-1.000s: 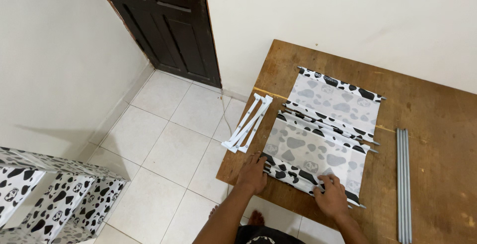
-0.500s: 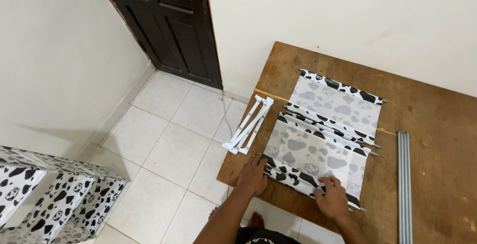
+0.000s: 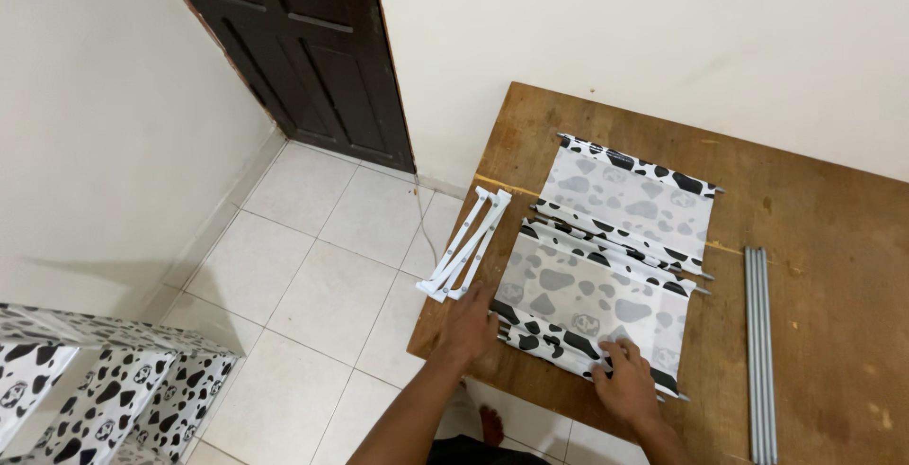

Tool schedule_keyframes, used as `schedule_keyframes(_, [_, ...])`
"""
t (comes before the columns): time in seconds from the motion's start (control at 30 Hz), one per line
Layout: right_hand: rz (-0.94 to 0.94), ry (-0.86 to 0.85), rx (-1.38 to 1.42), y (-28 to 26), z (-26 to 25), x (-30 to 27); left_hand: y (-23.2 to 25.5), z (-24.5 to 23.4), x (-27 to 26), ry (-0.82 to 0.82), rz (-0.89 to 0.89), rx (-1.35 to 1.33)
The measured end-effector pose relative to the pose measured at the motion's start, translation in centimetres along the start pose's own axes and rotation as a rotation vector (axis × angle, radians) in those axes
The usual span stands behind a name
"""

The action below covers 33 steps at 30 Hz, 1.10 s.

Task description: The person assembles a small fabric storage unit by inserting metal rods into the sleeves of a patterned fabric cover. They then attach white plastic corner pieces to the frame and stand the unit upright to complete the assembly.

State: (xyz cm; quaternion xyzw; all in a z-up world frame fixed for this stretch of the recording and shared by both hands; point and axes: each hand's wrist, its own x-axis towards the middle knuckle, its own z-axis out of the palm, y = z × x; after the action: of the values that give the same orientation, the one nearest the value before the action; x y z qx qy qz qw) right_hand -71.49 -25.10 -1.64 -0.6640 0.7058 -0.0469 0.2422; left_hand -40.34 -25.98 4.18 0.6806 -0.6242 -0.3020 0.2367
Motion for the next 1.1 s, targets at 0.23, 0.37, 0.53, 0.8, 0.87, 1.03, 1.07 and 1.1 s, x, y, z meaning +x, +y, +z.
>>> schedule_keyframes(0.23, [0.026, 0.038, 0.039, 0.3, 0.4, 0.5, -0.9, -2.0, 5.2, 0.226, -0.133, 0.400])
schedule_keyframes(0.37, [0.033, 0.055, 0.064, 0.3, 0.4, 0.8, -2.7, -1.6, 6.7, 0.137, -0.182, 0.503])
schedule_keyframes(0.53, [0.070, 0.103, 0.094, 0.0, 0.6, 1.1, -4.3, -1.0, 7.9, 0.142, -0.152, 0.516])
schedule_keyframes(0.8, [0.112, 0.180, 0.154, -2.6, 0.9, 1.5, -4.7, -2.3, 8.5, 0.183, -0.115, 0.266])
schedule_keyframes(0.87, [0.146, 0.163, 0.170, -4.1, 0.2, 2.0, -4.4, -2.5, 8.4, 0.200, -0.104, 0.144])
schedule_keyframes(1.03, [-0.040, 0.260, 0.261, -8.6, -1.7, 2.9, -3.4, -0.9, 8.5, 0.169, 0.007, -0.293])
schedule_keyframes(1.07, [-0.080, 0.262, 0.300, -9.6, -2.1, 3.2, -3.0, -0.4, 8.5, 0.095, -0.005, -0.380])
schedule_keyframes(1.1, [-0.005, 0.166, 0.425, -10.7, -2.5, 3.6, -2.5, 0.1, 8.6, 0.020, -0.016, -0.467])
